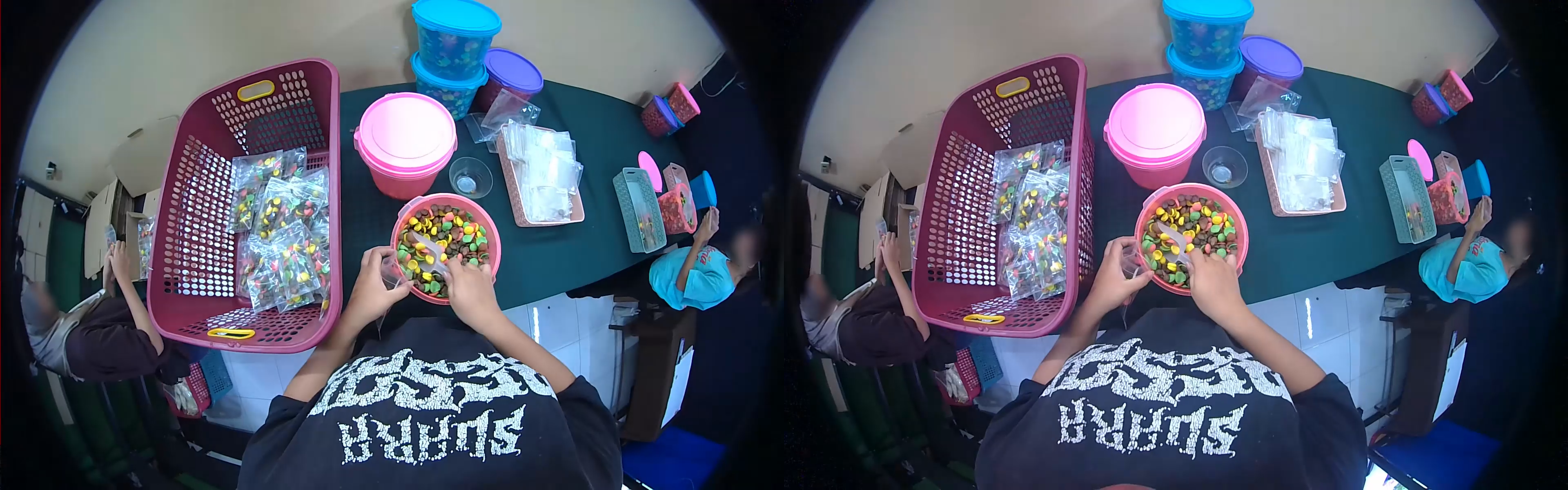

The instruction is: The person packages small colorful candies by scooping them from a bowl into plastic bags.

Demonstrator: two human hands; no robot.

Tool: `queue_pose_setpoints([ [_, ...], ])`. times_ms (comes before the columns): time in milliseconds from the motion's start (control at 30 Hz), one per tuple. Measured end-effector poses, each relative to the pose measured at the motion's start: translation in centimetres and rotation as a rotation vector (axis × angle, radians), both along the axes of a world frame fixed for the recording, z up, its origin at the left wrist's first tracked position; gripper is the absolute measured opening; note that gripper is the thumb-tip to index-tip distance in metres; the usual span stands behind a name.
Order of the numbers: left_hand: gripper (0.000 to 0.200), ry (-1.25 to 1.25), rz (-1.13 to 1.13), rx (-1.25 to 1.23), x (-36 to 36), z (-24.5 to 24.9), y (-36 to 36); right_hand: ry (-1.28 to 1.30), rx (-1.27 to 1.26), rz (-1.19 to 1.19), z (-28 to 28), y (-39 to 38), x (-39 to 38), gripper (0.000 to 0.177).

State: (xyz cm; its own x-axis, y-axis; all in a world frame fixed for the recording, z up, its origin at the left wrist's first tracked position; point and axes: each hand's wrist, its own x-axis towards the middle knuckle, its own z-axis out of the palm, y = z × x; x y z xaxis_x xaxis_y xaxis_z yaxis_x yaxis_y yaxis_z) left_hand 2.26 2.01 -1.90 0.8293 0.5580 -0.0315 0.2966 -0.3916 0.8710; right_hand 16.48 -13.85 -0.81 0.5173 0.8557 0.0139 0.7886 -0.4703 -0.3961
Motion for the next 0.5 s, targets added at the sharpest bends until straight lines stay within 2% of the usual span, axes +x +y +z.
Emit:
queue_pose_setpoints([
  [67,0.060,-0.019,0.000,-0.016,0.0,-0.1,0.2,-0.008,-0.003,0.010,0.0,-0.3,-0.1,0.017],
  [133,0.065,-0.020,0.034,-0.185,-0.2,-0.5,0.2,0.102,-0.047,-0.004,0.9,-1.0,0.1,0.018],
  [233,0.064,-0.045,0.057,-0.210,-0.3,-0.9,0.1,0.173,-0.017,-0.008,1.2,-1.5,1.0,0.017],
  [333,0.064,-0.076,0.141,-0.120,-0.2,0.2,-0.8,0.280,0.030,-0.065,1.1,-1.2,1.8,0.019],
  [467,0.062,-0.063,0.139,-0.103,-0.3,0.5,-0.6,0.396,0.059,-0.159,2.5,-0.8,2.9,0.024],
  [500,0.062,-0.146,0.125,-0.069,-0.3,0.3,-0.5,0.397,0.064,-0.164,3.0,-0.8,3.2,0.027],
])
